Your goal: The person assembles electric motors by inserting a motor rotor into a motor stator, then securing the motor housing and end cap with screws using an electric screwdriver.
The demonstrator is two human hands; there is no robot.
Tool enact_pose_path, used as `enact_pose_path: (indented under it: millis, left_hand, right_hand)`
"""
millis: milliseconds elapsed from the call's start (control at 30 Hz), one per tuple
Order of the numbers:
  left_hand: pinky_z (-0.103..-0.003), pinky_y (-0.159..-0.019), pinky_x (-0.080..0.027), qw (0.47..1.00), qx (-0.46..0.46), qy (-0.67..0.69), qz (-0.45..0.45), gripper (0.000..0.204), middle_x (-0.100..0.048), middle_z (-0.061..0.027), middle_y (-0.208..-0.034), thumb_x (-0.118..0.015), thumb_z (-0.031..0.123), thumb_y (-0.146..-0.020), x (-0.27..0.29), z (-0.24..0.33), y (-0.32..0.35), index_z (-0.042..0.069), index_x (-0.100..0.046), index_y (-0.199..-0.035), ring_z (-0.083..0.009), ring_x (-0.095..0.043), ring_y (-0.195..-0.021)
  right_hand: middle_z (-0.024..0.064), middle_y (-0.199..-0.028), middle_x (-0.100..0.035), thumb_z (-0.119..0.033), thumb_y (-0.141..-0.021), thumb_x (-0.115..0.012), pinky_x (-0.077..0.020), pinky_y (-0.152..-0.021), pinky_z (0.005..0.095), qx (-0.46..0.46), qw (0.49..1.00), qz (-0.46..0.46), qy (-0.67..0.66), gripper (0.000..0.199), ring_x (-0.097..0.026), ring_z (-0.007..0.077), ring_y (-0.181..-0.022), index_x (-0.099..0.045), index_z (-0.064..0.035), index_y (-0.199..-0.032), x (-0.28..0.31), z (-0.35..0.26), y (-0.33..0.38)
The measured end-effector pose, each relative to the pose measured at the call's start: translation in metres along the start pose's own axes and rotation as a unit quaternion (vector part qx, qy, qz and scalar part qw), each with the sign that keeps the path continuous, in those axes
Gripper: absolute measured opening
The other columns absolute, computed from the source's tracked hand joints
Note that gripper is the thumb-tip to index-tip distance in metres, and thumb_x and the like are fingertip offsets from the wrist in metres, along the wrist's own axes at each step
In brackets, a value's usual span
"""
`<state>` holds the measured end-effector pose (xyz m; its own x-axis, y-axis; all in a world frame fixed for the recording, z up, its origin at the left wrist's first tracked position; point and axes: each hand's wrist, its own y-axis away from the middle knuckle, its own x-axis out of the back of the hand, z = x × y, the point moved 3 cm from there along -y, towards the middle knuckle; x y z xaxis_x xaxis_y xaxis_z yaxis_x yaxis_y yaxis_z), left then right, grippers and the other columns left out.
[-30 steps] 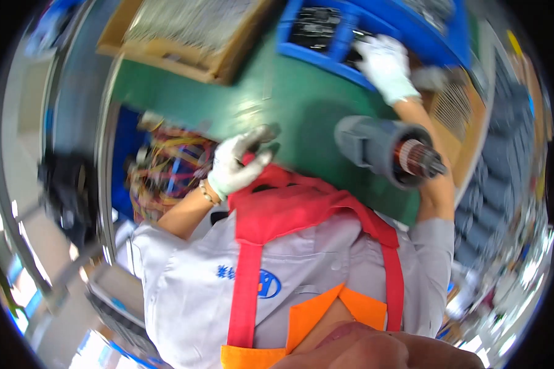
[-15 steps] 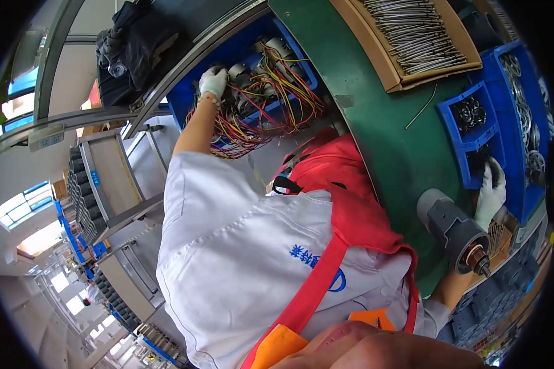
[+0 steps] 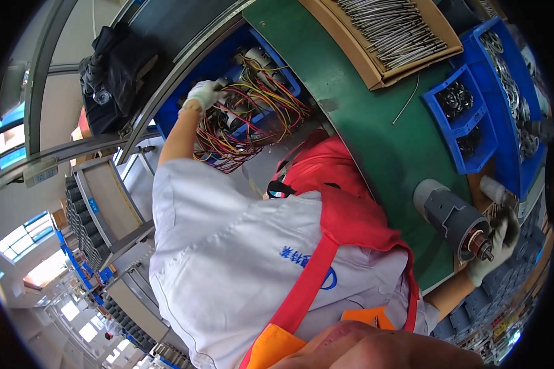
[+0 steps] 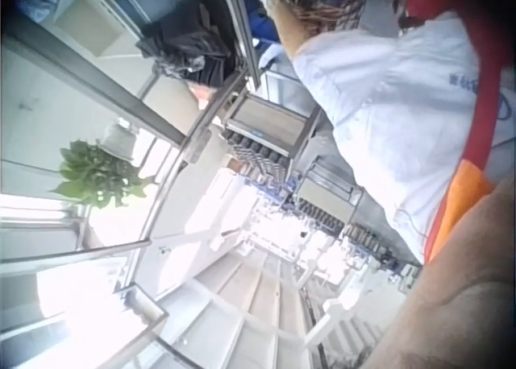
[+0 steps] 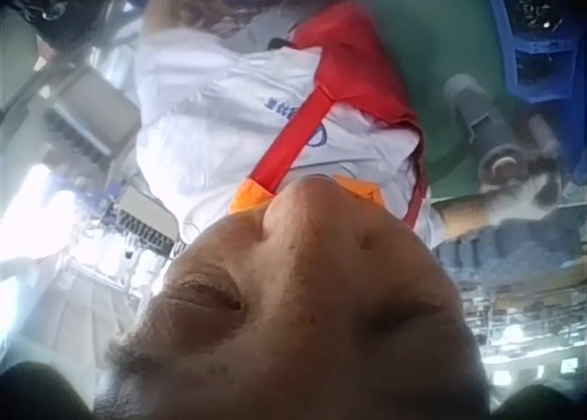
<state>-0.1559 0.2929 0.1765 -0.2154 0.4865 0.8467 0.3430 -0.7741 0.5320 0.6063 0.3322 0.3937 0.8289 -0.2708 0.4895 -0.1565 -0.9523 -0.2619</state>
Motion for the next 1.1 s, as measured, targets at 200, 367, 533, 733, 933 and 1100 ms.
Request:
enact_pose_path:
  millis: [200, 367, 533, 733, 933, 1100]
  left_hand:
    - [-0.04, -0.081, -0.052, 0.95, -0.018, 0.176, 0.256, 0.028, -0.07, -0.0162, -0.097, -0.06, 0.029, -0.09, 0.087, 0.015, 0.091, 0.009, -0.069, -0.109, -0.0331, -0.067, -0.094]
    - [-0.035, -0.081, -0.053, 0.82, -0.156, 0.244, 0.494, 0.024, -0.07, -0.0156, -0.101, -0.064, 0.019, -0.091, 0.157, 0.077, 0.136, 0.001, -0.068, -0.107, -0.0267, -0.068, -0.092]
    - [-0.038, -0.095, -0.049, 0.504, -0.352, 0.622, 0.485, 0.022, -0.066, -0.0148, -0.117, -0.057, 0.009, -0.097, 0.171, 0.176, 0.137, -0.004, -0.063, -0.114, -0.0216, -0.062, -0.106]
    - [-0.035, -0.088, -0.057, 0.423, -0.402, 0.801, 0.131, 0.028, -0.066, -0.0113, -0.117, -0.059, 0.02, -0.098, 0.16, 0.314, 0.162, 0.001, -0.059, -0.119, -0.0201, -0.065, -0.106]
    - [-0.034, -0.086, -0.059, 0.382, -0.44, 0.81, -0.06, 0.034, -0.062, -0.0124, -0.124, -0.055, 0.027, -0.1, 0.143, 0.382, 0.195, 0.001, -0.055, -0.122, -0.0222, -0.063, -0.111]
    - [-0.04, -0.087, -0.057, 0.387, -0.503, 0.769, -0.081, 0.042, -0.06, -0.0145, -0.122, -0.056, 0.034, -0.099, 0.141, 0.419, 0.249, -0.002, -0.053, -0.119, -0.0223, -0.062, -0.108]
  right_hand:
    - [0.02, -0.12, -0.063, -0.009, -0.099, -0.05, -0.0489, -0.097, 0.0452, 0.064, 0.99, -0.058, -0.11, 0.026, -0.063, 0.0318, -0.108, -0.055, 0.0022, -0.122, 0.019, -0.044, 0.033]
    - [0.0213, -0.118, -0.063, -0.008, -0.099, -0.049, -0.0472, -0.099, 0.0467, 0.082, 0.989, -0.04, -0.12, 0.022, -0.062, 0.0356, -0.112, -0.057, 0.0008, -0.117, 0.032, -0.045, 0.044]
    - [0.0224, -0.12, -0.063, 0.001, -0.089, -0.061, -0.0467, -0.1, 0.0429, 0.169, 0.985, -0.046, -0.001, 0.02, -0.061, 0.0349, -0.114, -0.063, 0.0027, -0.109, 0.009, -0.073, 0.055]
    - [0.0181, -0.121, -0.065, -0.007, -0.083, -0.07, -0.0502, -0.088, 0.0389, 0.292, 0.937, 0.012, 0.192, 0.024, -0.065, 0.0313, -0.104, -0.069, -0.0075, -0.107, 0.002, -0.08, 0.072]
    - [0.0161, -0.126, -0.06, -0.015, -0.083, -0.067, -0.0509, -0.087, 0.0421, 0.284, 0.932, -0.015, 0.224, 0.033, -0.062, 0.0352, -0.109, -0.066, -0.0094, -0.115, 0.001, -0.089, 0.076]
    - [0.0251, -0.131, -0.052, -0.035, -0.077, -0.077, -0.0448, -0.099, 0.0505, 0.316, 0.944, 0.079, 0.057, 0.069, -0.053, 0.0453, -0.12, -0.052, -0.0044, -0.134, -0.021, -0.128, 0.098]
